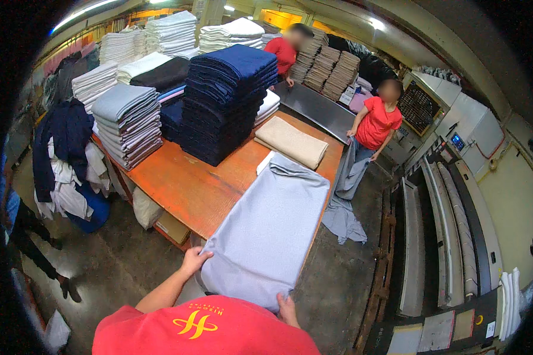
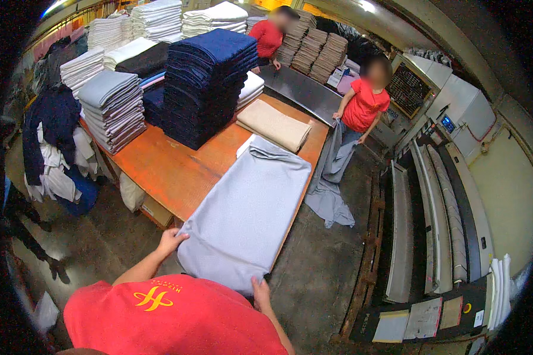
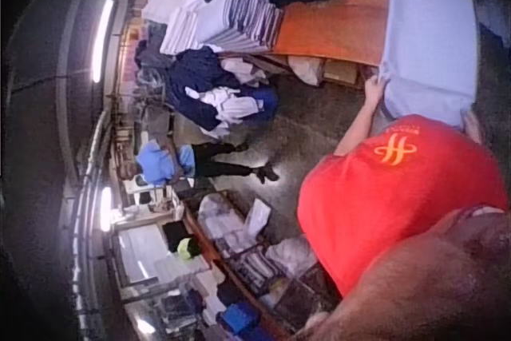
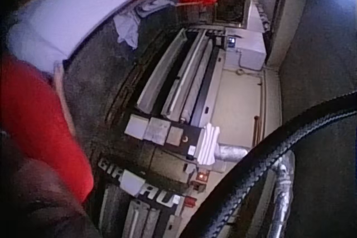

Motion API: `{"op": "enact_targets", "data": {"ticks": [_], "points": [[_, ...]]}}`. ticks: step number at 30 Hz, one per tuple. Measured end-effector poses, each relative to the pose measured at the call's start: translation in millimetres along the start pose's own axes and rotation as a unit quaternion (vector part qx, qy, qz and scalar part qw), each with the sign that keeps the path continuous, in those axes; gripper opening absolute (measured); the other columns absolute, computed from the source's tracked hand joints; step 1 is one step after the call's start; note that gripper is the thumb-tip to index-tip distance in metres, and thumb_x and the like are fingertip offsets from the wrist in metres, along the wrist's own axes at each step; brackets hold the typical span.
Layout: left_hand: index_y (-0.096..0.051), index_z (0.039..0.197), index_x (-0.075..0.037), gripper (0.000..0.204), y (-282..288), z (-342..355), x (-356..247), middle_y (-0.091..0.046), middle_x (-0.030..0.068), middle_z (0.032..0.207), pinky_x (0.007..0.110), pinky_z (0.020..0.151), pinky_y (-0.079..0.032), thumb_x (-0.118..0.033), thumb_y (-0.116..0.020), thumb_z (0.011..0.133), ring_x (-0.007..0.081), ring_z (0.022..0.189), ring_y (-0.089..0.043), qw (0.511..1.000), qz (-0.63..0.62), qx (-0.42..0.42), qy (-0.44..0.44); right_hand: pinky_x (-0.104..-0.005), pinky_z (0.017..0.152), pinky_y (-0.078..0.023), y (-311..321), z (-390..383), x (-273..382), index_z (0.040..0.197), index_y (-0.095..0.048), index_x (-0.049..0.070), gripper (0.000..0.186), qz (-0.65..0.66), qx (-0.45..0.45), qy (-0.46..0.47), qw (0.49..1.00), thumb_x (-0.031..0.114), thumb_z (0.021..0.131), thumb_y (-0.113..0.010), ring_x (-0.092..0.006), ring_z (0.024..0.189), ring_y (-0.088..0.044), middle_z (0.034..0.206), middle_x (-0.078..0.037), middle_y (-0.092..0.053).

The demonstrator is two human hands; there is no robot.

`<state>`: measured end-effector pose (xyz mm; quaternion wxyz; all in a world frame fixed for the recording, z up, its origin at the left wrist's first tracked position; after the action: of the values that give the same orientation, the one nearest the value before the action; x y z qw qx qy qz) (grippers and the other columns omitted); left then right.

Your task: The person folds a light gray sheet on a wooden table, aligning edges and stacking it with other folded linens. They repeat this process for multiple sheets, handling each one individually.

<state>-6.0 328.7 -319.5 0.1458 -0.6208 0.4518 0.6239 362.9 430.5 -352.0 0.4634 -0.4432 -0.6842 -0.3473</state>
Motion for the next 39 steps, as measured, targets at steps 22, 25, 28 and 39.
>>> {"op": "enact_targets", "data": {"ticks": [22, 25, 28, 39], "points": [[-0.065, 0.101, -0.002, 0.028, 103, -103, -354, -0.06, -0.0004, 0.097, 0.025, 0.08, -0.045, -0.013, -0.073, 0.077, 0.0098, 0.091, -0.055, 0.866, -0.188, 0.032, -0.463, -0.0384, 0.088, -0.047, 97, -67, 315, 0.109, -0.056, 0.0, 0.034, 0.282, -0.009, 0.332, 0.9, 0.023, 0.086, -0.067, -0.022, 0.098, -0.059, 0.108, -0.009, -0.061], [-0.066, 0.104, -0.003, 0.024, 135, -107, -446, -0.063, -0.0012, 0.093, 0.022, 0.079, -0.045, -0.016, -0.068, 0.083, 0.0079, 0.087, -0.056, 0.859, -0.108, -0.008, -0.5, -0.0389, 0.094, -0.044, 110, -108, 394, 0.114, -0.056, 0.001, 0.036, 0.148, -0.091, 0.445, 0.879, 0.021, 0.087, -0.066, -0.0239, 0.103, -0.057, 0.111, -0.01, -0.061], [-0.068, 0.099, -0.004, 0.023, 162, -115, -502, -0.066, -0.0001, 0.089, 0.021, 0.075, -0.047, -0.023, -0.065, 0.087, 0.0069, 0.081, -0.059, 0.777, -0.202, 0.031, -0.596, -0.0394, 0.092, -0.045, 118, -142, 453, 0.117, -0.055, -0.001, 0.037, 0.2, -0.087, 0.485, 0.847, 0.022, 0.089, -0.063, -0.0236, 0.104, -0.058, 0.113, -0.012, -0.061], [-0.065, 0.09, -0.008, 0.018, 107, 177, -546, -0.062, 0.0067, 0.086, 0.038, 0.067, -0.041, -0.025, -0.065, 0.084, 0.0203, 0.08, -0.056, 0.962, -0.127, 0.034, -0.24, -0.0407, 0.084, -0.049, 77, 114, 549, 0.109, -0.061, 0.002, 0.032, 0.133, -0.005, 0.264, 0.955, 0.021, 0.085, -0.068, -0.0228, 0.092, -0.062, 0.105, -0.01, -0.065]]}}
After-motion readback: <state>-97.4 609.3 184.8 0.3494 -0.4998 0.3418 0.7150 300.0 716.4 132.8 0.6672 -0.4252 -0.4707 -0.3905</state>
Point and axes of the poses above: each hand's wrist, its own z-axis towards the middle knuckle, its own y-axis out of the back of the hand, x = y × z, the point moved 5 cm from there along z, towards the middle knuckle
